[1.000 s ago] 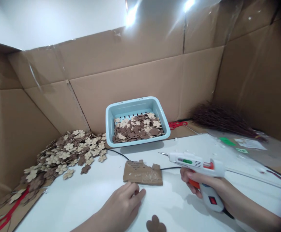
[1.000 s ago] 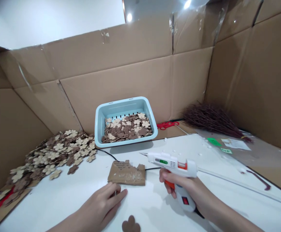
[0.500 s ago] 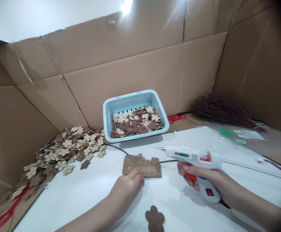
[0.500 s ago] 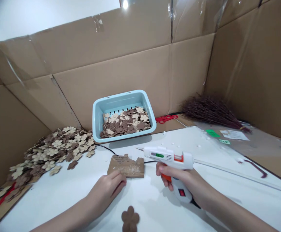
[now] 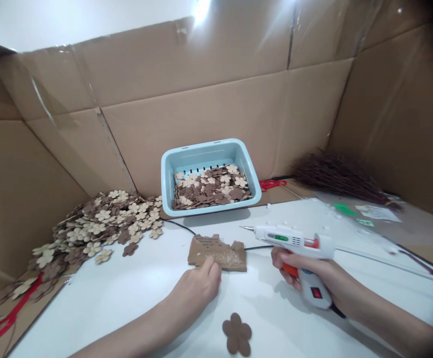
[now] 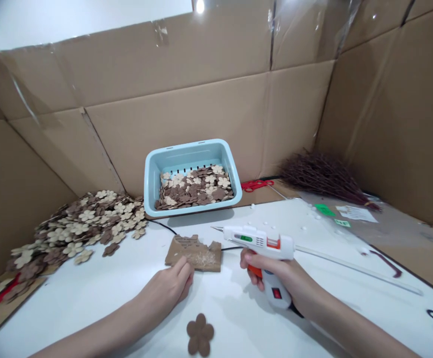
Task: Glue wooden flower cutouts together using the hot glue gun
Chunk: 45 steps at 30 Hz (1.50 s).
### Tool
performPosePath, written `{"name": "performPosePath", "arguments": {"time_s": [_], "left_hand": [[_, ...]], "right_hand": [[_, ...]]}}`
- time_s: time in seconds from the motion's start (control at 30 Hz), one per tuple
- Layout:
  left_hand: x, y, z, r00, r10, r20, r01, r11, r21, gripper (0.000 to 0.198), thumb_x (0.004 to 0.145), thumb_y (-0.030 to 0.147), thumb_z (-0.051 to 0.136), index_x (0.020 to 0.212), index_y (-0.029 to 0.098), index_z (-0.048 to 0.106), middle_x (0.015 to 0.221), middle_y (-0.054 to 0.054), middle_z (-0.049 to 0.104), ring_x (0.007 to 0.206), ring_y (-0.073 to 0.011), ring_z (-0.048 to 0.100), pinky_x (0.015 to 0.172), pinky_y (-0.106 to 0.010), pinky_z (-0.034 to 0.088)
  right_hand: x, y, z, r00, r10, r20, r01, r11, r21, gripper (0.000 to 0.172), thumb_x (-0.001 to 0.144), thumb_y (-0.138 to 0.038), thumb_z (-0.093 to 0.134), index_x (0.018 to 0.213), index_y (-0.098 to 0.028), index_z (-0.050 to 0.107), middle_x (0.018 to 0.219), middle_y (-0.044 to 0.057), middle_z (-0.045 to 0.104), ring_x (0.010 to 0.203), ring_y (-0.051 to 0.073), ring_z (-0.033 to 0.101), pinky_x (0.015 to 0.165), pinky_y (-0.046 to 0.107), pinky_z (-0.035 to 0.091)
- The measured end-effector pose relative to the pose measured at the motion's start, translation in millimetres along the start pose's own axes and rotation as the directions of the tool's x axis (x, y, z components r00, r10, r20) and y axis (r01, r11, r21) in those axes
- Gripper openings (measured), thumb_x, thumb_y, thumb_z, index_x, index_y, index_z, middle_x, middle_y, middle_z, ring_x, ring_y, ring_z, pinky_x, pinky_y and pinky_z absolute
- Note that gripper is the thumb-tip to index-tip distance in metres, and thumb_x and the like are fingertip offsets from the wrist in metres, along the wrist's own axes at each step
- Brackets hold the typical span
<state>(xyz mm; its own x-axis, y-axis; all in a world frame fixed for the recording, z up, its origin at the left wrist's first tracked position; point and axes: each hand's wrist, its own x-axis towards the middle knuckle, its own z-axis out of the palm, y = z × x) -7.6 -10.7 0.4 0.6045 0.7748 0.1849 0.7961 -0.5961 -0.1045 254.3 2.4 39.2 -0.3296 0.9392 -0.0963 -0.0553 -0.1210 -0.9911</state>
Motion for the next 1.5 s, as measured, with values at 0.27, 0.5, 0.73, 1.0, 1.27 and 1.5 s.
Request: {"name": "performPosePath", "arguments": {"time_s": [0.27,0.5,0.73,1.0,1.27,1.5], "left_hand": [[4.5,1.8,-12.5,0.998,-0.010,0.061,0.015,0.997,-0.073,0.021,0.096,0.014,0.030,0.087,0.017,0.049,0.086,-0.004,0.057,0.063,-0.0151,0.059,0.054,-0.026,0.050],[7.9,8.5,-12.4,0.984,0.009,0.178,-0.045,0.978,0.202,0.023,0.091,0.004,0.029,0.087,0.014,0.050,0.083,-0.006,0.053,0.054,-0.0151,0.057,0.045,-0.025,0.049],[5.5,5.6,-12.8,0.992,0.008,0.129,-0.016,0.998,0.056,0.024,0.096,0.010,0.025,0.088,0.016,0.047,0.085,-0.005,0.054,0.058,-0.0157,0.058,0.049,-0.026,0.050],[9.0,-2.1,-23.0,0.987,0.093,0.134,-0.093,0.996,-0.011,0.019,0.093,0.011,0.035,0.090,0.015,0.053,0.090,-0.007,0.059,0.058,-0.0140,0.060,0.055,-0.025,0.049],[31.5,2.3,-29.7,0.924,0.220,0.313,-0.292,0.934,0.206,0.034,0.087,0.003,0.030,0.093,0.009,0.062,0.086,-0.013,0.065,0.052,-0.0213,0.064,0.040,-0.028,0.043],[27.3,-7.1,-32.4,0.938,0.200,0.283,-0.255,0.951,0.175,0.022,0.090,0.013,0.034,0.094,0.014,0.056,0.085,-0.008,0.065,0.055,-0.0189,0.062,0.045,-0.026,0.041]], "right_hand": [[2.3,3.7,-0.8,0.999,-0.028,0.019,0.027,0.999,0.018,0.022,0.075,-0.037,0.063,0.068,-0.016,0.059,0.060,0.000,0.054,0.050,0.011,0.044,0.049,0.024,0.032],[1.2,5.5,0.2,1.000,-0.016,0.019,0.016,1.000,0.013,0.025,0.073,-0.040,0.066,0.066,-0.016,0.060,0.057,-0.001,0.055,0.047,0.010,0.044,0.048,0.024,0.033],[1.7,4.8,0.5,1.000,0.014,-0.008,-0.014,1.000,-0.001,0.024,0.073,-0.039,0.066,0.066,-0.016,0.062,0.056,-0.001,0.056,0.048,0.011,0.047,0.048,0.023,0.034],[1.9,5.4,1.8,0.997,0.067,-0.041,-0.068,0.997,-0.021,0.024,0.072,-0.038,0.067,0.064,-0.016,0.062,0.049,-0.002,0.055,0.046,0.010,0.047,0.048,0.023,0.034],[3.4,4.7,4.8,0.997,0.062,-0.055,-0.066,0.996,-0.067,0.024,0.070,-0.038,0.065,0.062,-0.016,0.062,0.050,-0.002,0.056,0.046,0.011,0.048,0.049,0.023,0.036],[1.0,1.0,6.2,0.988,0.121,-0.093,-0.126,0.991,-0.052,0.022,0.071,-0.036,0.064,0.062,-0.016,0.064,0.051,-0.001,0.057,0.048,0.010,0.049,0.047,0.020,0.036]]}}
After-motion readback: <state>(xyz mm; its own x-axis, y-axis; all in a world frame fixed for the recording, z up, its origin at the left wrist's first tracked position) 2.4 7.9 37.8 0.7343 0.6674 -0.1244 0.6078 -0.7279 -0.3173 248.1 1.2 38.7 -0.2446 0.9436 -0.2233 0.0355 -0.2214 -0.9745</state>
